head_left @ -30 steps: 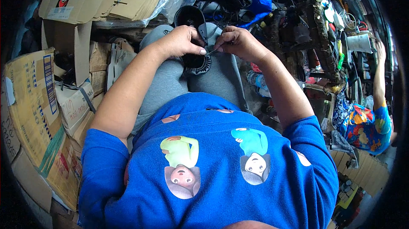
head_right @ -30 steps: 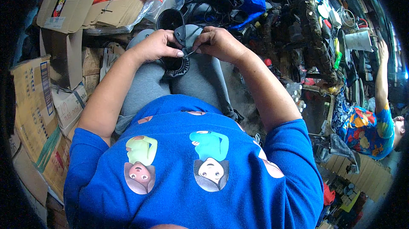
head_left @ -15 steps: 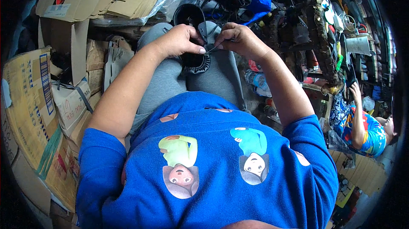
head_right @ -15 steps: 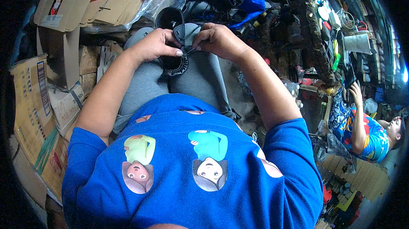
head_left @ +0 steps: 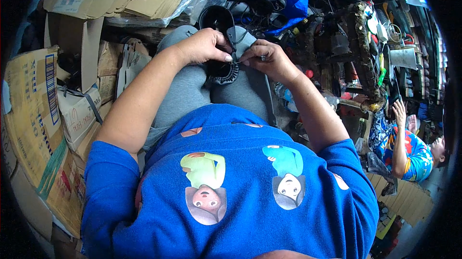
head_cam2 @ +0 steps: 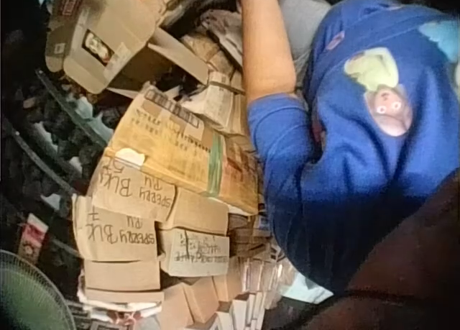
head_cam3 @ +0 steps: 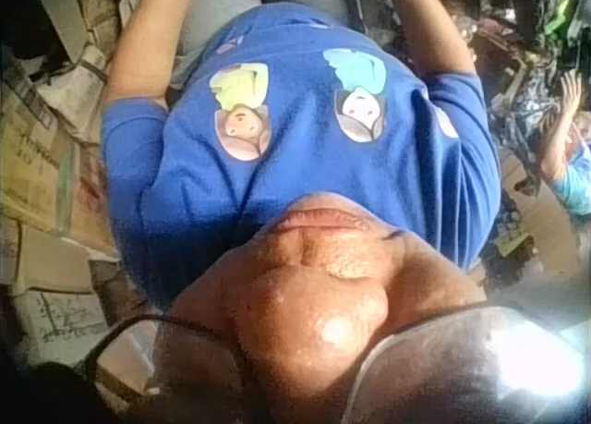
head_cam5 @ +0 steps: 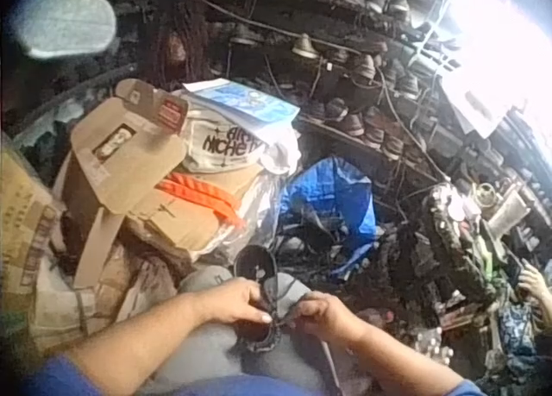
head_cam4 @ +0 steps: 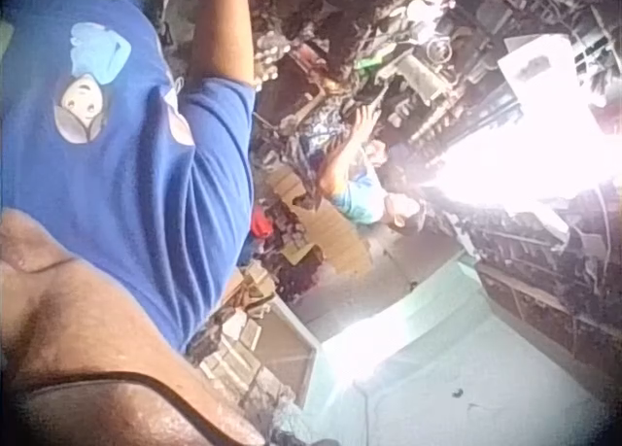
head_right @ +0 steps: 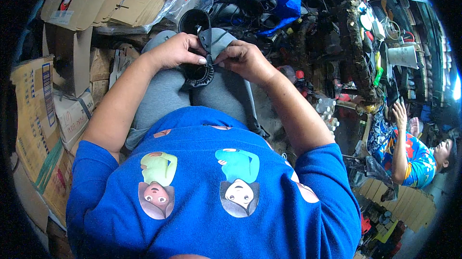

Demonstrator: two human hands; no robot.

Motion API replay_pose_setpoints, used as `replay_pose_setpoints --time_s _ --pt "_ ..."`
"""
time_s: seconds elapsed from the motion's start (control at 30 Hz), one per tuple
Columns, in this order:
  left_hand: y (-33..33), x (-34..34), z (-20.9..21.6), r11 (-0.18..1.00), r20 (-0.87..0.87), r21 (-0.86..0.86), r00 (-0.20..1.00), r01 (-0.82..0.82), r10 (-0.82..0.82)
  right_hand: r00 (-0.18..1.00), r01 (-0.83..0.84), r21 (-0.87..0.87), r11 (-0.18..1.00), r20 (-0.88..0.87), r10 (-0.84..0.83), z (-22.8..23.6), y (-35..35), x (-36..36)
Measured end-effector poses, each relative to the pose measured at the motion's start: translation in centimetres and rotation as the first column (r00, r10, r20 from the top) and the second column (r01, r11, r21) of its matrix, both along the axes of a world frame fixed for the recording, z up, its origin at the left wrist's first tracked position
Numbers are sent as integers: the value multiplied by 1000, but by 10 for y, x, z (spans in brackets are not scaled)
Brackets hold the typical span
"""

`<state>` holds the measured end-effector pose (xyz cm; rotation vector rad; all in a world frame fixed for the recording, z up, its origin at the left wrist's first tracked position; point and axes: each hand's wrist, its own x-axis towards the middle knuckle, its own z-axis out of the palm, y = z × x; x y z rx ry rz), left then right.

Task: The recorder is stitching the upper part of a black boot by hand using a needle and black thread.

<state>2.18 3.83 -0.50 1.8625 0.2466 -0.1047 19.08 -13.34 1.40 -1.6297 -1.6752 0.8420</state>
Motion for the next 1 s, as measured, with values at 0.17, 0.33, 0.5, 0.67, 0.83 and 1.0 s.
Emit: replay_pose_setpoints --time_s 0.17,0.33,0.5,0.67,0.83,1.0 --pt "2 -2 9 985 -12 126 993 122 -121 989 50 55 997 133 -57 0 -15 -11" --pt "-1 -3 18 962 -85 178 977 206 -193 977 60 133 989 197 -86 -3 -23 -21" --pt "-2 -4 22 944 -88 204 965 261 -247 897 33 208 978 424 -121 8 -27 -34" --pt "-1 -5 17 936 -95 202 957 288 -274 736 -38 93 995 676 -35 34 -18 -53" --pt "-5 -4 15 927 -29 300 973 225 -227 530 -195 -9 981 841 113 46 3 -57" --pt "-3 3 12 876 9 473 994 95 -113 564 -190 -105 976 802 196 35 17 -46"
